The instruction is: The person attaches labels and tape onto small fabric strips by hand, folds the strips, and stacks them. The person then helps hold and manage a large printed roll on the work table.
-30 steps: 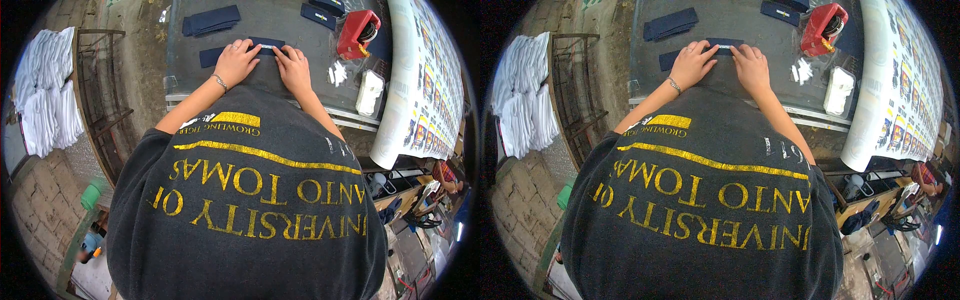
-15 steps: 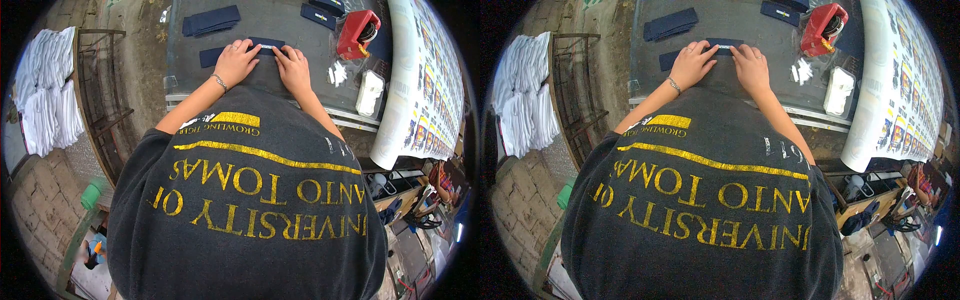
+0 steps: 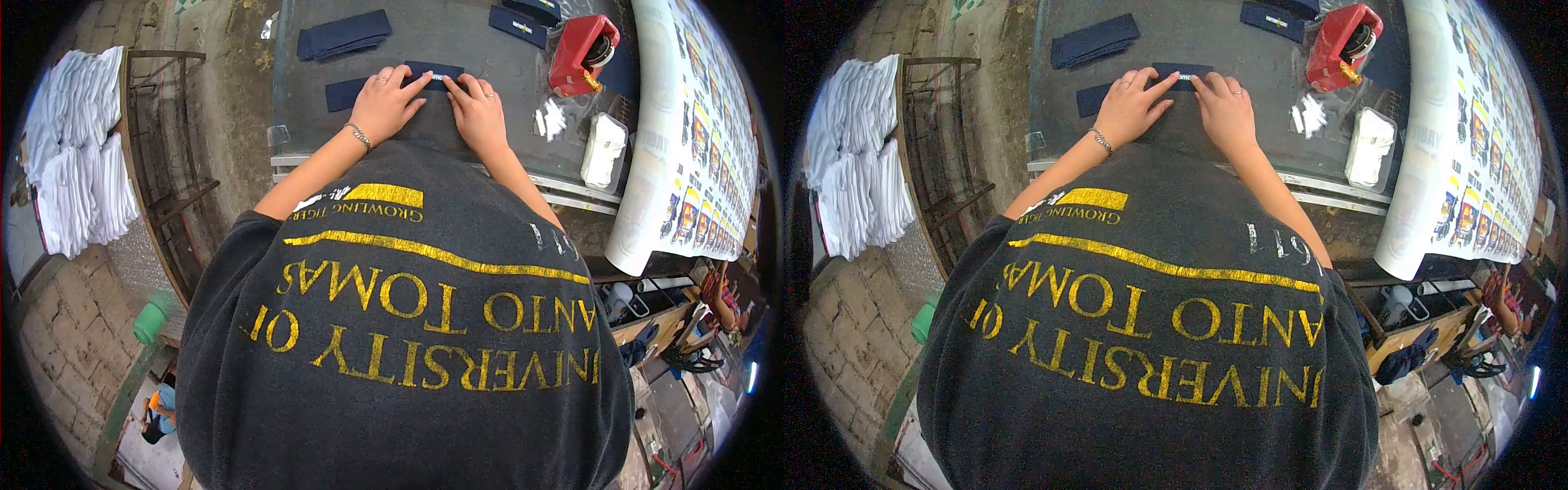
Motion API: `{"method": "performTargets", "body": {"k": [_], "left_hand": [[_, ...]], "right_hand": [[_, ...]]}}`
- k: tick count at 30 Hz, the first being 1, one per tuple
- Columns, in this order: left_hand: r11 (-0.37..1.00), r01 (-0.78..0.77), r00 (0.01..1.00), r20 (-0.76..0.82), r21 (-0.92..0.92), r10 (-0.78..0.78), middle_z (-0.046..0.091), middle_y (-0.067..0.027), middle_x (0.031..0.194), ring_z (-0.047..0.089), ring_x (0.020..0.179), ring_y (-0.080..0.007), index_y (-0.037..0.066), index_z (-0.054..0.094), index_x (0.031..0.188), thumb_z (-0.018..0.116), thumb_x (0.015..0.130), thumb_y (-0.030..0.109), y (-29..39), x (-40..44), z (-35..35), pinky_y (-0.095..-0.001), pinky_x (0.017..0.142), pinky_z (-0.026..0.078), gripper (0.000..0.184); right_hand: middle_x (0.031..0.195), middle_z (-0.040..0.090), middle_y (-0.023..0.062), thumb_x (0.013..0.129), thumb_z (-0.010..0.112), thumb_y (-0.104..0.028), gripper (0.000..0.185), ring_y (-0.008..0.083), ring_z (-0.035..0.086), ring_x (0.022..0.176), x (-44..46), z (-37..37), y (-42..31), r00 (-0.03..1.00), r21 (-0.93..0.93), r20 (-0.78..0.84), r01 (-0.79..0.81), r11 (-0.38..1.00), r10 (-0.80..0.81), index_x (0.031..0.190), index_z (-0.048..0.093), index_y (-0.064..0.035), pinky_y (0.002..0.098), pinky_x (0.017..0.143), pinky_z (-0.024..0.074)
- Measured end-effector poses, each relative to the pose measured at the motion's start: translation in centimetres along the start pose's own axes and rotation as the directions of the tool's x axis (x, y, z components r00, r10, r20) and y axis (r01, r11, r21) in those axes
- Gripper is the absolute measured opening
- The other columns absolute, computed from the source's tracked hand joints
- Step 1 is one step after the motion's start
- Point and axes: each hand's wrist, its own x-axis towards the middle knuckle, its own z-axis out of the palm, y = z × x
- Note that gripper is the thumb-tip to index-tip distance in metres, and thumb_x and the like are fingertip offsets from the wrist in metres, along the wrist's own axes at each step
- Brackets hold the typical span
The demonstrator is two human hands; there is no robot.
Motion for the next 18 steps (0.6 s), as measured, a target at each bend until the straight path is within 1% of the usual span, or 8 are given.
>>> {"method": "performTargets", "body": {"k": [6, 8, 9, 12, 13, 14, 17, 18], "left_hand": [[0.998, 0.012, 0.998, 0.057, 0.058, -0.015, 0.055, -0.0066, 0.117, 0.056, 0.106, -0.0252, 0.020, 0.058, 0.134, 0.064, 0.091, 0.035, 0.4, -0.8, -0.2, -0.0384, 0.087, 0.048, 0.046], [0.997, 0.003, 0.998, 0.058, 0.081, -0.007, 0.055, -0.0062, 0.118, 0.055, 0.106, -0.0247, 0.020, 0.058, 0.134, 0.063, 0.092, 0.035, 0.4, -0.8, -0.2, -0.0382, 0.087, 0.048, 0.046], [0.997, -0.008, 0.999, 0.054, 0.079, 0.003, 0.055, -0.0062, 0.118, 0.055, 0.106, -0.0247, 0.020, 0.058, 0.134, 0.063, 0.092, 0.035, 0.4, -0.6, -0.1, -0.0382, 0.087, 0.048, 0.046], [0.993, -0.013, 0.999, 0.038, 0.115, 0.008, 0.055, -0.0050, 0.118, 0.054, 0.106, -0.0223, 0.019, 0.060, 0.131, 0.065, 0.089, 0.036, 0.0, -0.1, 0.2, -0.0350, 0.086, 0.046, 0.046], [0.995, -0.013, 0.999, 0.043, 0.103, 0.009, 0.055, -0.0055, 0.119, 0.055, 0.106, -0.0232, 0.019, 0.059, 0.133, 0.064, 0.090, 0.036, -0.1, -0.1, 0.3, -0.0361, 0.086, 0.047, 0.046], [0.996, -0.015, 0.999, 0.049, 0.091, 0.011, 0.055, -0.0059, 0.119, 0.055, 0.105, -0.0241, 0.019, 0.057, 0.135, 0.062, 0.092, 0.035, -0.1, -0.1, 0.2, -0.0372, 0.086, 0.048, 0.047], [0.996, -0.013, 0.997, 0.071, 0.093, 0.006, 0.055, -0.0062, 0.119, 0.055, 0.105, -0.0242, 0.019, 0.057, 0.136, 0.062, 0.092, 0.035, -0.1, 0.0, 0.0, -0.0371, 0.086, 0.048, 0.047], [0.996, -0.019, 0.998, 0.067, 0.090, 0.013, 0.055, -0.0062, 0.119, 0.055, 0.105, -0.0242, 0.019, 0.057, 0.136, 0.062, 0.092, 0.035, 0.0, 0.1, -0.1, -0.0371, 0.086, 0.048, 0.047]], "right_hand": [[0.116, 0.060, 0.0018, 0.091, 0.061, -0.020, 0.030, 0.0238, 0.057, 0.108, -0.5, -0.5, -0.8, 1.000, -0.027, -0.002, -0.014, 1.000, 0.014, 0.119, 0.068, -0.0167, 0.0397, 0.090, 0.0465], [0.112, 0.062, 0.0051, 0.091, 0.062, -0.020, 0.027, 0.0248, 0.058, 0.107, -0.2, -1.0, -0.8, 0.997, 0.092, 0.014, -0.081, 0.993, 0.080, 0.116, 0.070, -0.0162, 0.0399, 0.091, 0.0459], [0.110, 0.064, 0.0065, 0.092, 0.064, -0.021, 0.025, 0.0246, 0.058, 0.106, 0.0, -1.0, 0.8, 0.985, 0.196, -0.087, -0.133, 0.972, 0.152, 0.115, 0.070, -0.0140, 0.0391, 0.091, 0.0456], [0.101, 0.067, 0.0078, 0.092, 0.068, -0.023, 0.022, 0.0189, 0.061, 0.096, 0.9, -3.9, 7.7, 0.869, 0.292, -0.387, -0.204, 0.935, 0.310, 0.107, 0.071, -0.0069, 0.0338, 0.087, 0.0468], [0.102, 0.067, 0.0093, 0.090, 0.070, -0.023, 0.022, 0.0202, 0.060, 0.097, 0.6, -5.4, 9.8, 0.790, 0.391, -0.411, -0.298, 0.871, 0.455, 0.103, 0.072, -0.0060, 0.0342, 0.086, 0.0463], [0.103, 0.066, 0.0107, 0.088, 0.071, -0.023, 0.021, 0.0215, 0.059, 0.099, 0.0, -6.8, 12.0, 0.690, 0.491, -0.418, -0.376, 0.786, 0.591, 0.100, 0.072, -0.0052, 0.0346, 0.085, 0.0459], [0.098, 0.068, 0.0098, 0.089, 0.072, -0.026, 0.027, 0.0171, 0.059, 0.091, -0.8, -9.5, 16.7, 0.614, 0.423, -0.429, -0.512, 0.748, 0.663, 0.102, 0.071, -0.0018, 0.0319, 0.081, 0.0466], [0.097, 0.068, 0.0075, 0.091, 0.071, -0.028, 0.031, 0.0132, 0.059, 0.086, -0.8, -9.9, 17.4, 0.557, 0.580, -0.295, -0.541, 0.609, 0.776, 0.104, 0.071, 0.0006, 0.0277, 0.075, 0.0471]]}}
